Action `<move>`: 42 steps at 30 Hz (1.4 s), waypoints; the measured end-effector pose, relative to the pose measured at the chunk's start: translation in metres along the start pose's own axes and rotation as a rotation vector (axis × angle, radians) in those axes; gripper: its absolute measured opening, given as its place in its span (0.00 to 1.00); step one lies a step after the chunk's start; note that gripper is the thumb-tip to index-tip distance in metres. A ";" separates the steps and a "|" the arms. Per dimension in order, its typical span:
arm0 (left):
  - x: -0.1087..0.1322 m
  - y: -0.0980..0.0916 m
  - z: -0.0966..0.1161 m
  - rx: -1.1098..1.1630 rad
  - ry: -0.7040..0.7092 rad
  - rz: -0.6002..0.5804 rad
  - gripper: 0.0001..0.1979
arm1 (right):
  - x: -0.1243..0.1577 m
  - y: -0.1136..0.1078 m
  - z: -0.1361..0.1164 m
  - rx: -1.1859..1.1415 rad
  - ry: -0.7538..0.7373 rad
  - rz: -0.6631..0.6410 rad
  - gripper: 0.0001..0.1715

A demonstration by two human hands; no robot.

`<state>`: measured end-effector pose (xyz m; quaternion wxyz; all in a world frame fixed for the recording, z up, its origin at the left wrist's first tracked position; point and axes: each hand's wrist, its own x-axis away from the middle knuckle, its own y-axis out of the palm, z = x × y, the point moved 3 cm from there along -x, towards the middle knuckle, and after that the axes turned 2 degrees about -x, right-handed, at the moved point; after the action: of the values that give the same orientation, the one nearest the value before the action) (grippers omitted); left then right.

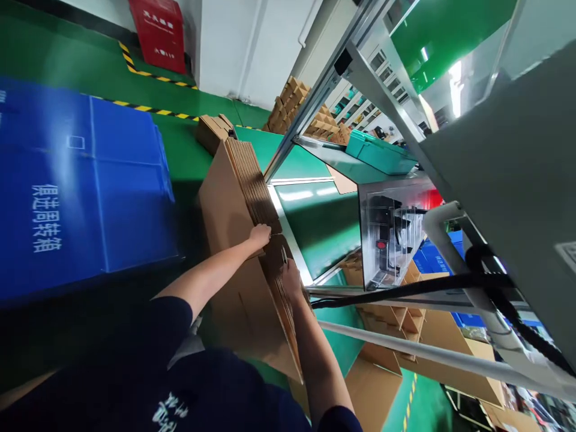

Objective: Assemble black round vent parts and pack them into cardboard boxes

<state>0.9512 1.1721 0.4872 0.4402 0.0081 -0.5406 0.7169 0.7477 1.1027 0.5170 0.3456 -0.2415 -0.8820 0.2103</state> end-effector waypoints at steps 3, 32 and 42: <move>-0.004 0.002 0.001 -0.024 0.011 -0.015 0.13 | -0.025 0.008 -0.017 0.161 -0.022 -0.003 0.26; 0.015 0.025 0.008 -0.226 0.229 0.094 0.18 | -0.026 0.049 -0.040 0.751 -0.012 -0.043 0.42; 0.013 0.024 0.004 -0.242 0.238 0.135 0.17 | -0.009 0.039 -0.019 0.621 -0.013 0.108 0.38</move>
<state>0.9256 1.1766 0.4765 0.4496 -0.1663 -0.5662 0.6705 0.7787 1.1325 0.5040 0.3854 -0.1693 -0.7638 0.4894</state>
